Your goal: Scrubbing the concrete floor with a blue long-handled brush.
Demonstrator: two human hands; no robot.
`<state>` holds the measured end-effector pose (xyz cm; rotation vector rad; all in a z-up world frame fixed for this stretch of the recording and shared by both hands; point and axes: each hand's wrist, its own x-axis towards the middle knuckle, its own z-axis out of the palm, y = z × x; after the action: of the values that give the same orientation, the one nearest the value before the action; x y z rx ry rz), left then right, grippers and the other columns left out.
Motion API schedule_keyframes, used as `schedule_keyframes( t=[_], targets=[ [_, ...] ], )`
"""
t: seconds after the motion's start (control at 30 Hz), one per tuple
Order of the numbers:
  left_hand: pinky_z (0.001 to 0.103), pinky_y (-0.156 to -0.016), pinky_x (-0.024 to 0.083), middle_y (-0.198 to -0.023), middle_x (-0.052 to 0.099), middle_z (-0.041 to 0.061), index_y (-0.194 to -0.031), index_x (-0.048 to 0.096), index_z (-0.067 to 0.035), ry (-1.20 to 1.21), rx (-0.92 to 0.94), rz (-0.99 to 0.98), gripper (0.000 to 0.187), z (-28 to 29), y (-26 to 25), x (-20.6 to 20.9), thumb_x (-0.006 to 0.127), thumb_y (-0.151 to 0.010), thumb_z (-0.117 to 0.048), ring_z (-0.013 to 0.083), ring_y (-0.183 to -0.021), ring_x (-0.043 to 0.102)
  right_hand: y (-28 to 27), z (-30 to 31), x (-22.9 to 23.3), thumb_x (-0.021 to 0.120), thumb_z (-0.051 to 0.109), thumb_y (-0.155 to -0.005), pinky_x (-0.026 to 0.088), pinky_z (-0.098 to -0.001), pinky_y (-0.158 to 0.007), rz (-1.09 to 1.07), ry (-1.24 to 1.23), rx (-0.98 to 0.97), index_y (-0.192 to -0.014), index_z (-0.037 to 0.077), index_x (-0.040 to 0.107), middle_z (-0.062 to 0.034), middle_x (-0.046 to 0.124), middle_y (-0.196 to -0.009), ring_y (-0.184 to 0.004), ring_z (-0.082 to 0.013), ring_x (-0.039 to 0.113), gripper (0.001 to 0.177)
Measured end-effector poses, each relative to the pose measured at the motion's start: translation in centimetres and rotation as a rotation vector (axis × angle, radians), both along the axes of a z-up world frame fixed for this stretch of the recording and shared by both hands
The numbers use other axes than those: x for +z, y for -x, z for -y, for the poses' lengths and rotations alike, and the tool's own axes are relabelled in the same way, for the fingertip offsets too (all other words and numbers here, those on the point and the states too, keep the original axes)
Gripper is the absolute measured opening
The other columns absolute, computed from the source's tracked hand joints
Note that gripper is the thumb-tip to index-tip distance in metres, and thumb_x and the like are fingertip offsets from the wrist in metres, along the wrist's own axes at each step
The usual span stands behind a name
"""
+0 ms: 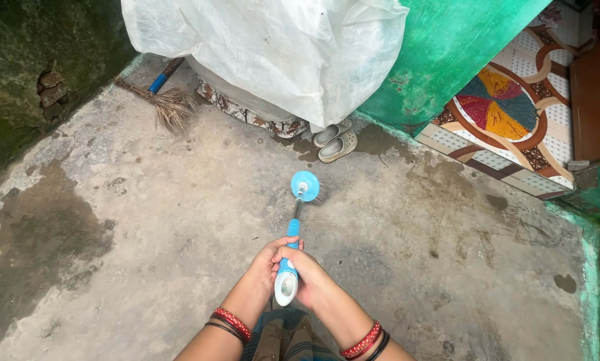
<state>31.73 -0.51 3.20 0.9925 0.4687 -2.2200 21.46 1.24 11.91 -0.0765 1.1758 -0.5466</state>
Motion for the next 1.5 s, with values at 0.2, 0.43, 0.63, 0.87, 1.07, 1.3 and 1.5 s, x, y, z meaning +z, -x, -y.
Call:
schedule_keyframes(
  t=[0.2,0.43,0.63,0.87,1.07,1.3,1.5],
  targets=[
    [0.022,-0.024,0.027,-0.066,0.067,0.002,-0.088,0.066,-0.005,-0.043,0.233,0.172,0.018,-1.8,-4.5,0.5,0.071,-0.088,-0.022,0.009,-0.031,0.042,-3.2,1.7,-2.0,0.069,0.008,-0.082,0.057,-0.0277,-0.055,0.122,-0.032,0.305,-0.083,0.004,0.061,-0.0063,0.063,-0.069,-0.057,-0.0159,0.062,0.008],
    [0.022,-0.022,0.023,-0.055,0.051,-0.003,-0.086,0.064,-0.009,-0.07,0.51,0.334,0.017,-7.3,-14.1,-3.1,0.072,-0.086,-0.024,0.0066,-0.028,0.033,-12.5,0.6,-5.9,0.067,0.007,-0.085,0.056,-0.0243,-0.053,0.296,-0.063,0.603,-0.085,0.003,0.06,-0.0056,0.061,-0.069,-0.055,-0.0132,0.061,0.008],
    [0.02,-0.025,0.032,-0.055,0.045,0.0,-0.082,0.051,-0.009,-0.224,0.739,0.503,0.03,-12.1,-18.8,-6.1,0.076,-0.087,-0.025,0.0094,-0.032,0.039,-16.5,-1.2,-5.9,0.065,0.004,-0.088,0.055,-0.0195,-0.053,0.502,-0.16,0.802,-0.085,0.001,0.057,-0.0051,0.06,-0.072,-0.057,-0.0094,0.061,0.009],
    [0.026,-0.026,0.032,-0.056,0.048,0.005,-0.086,0.052,-0.006,-0.278,0.675,0.601,0.025,-12.1,-17.3,-4.3,0.07,-0.087,-0.023,0.0143,-0.034,0.041,-15.3,-1.4,-4.6,0.066,0.005,-0.087,0.053,-0.019,-0.051,0.476,-0.148,0.857,-0.086,0.002,0.057,-0.0042,0.061,-0.074,-0.057,-0.0077,0.06,0.009],
    [0.026,-0.025,0.025,-0.052,0.043,0.002,-0.08,0.056,-0.009,-0.235,0.437,0.57,0.026,-7.9,-12.2,0.0,0.072,-0.082,-0.03,0.0112,-0.03,0.033,-10.5,-0.2,-2.1,0.067,0.009,-0.086,0.054,-0.0227,-0.051,0.282,-0.055,0.716,-0.085,0.003,0.06,-0.0054,0.06,-0.071,-0.056,-0.0113,0.059,0.01],
    [0.023,-0.024,0.026,-0.057,0.059,-0.001,-0.082,0.068,-0.011,-0.024,0.239,0.308,0.015,-1.9,-5.3,0.0,0.075,-0.082,-0.023,0.0082,-0.028,0.036,-3.5,1.9,0.6,0.068,0.013,-0.081,0.056,-0.0298,-0.054,0.091,0.032,0.403,-0.085,0.002,0.063,-0.0077,0.062,-0.069,-0.056,-0.0179,0.061,0.012],
    [0.024,-0.043,0.049,-0.075,0.067,0.005,-0.099,0.068,-0.003,-0.006,0.167,0.091,0.012,5.2,-0.2,-0.2,0.069,-0.087,-0.008,0.0124,-0.049,0.059,0.1,5.3,1.7,0.068,0.011,-0.08,0.057,-0.0308,-0.056,0.027,0.059,0.167,-0.086,0.002,0.062,-0.009,0.062,-0.069,-0.057,-0.0189,0.062,0.012]
  ],
)
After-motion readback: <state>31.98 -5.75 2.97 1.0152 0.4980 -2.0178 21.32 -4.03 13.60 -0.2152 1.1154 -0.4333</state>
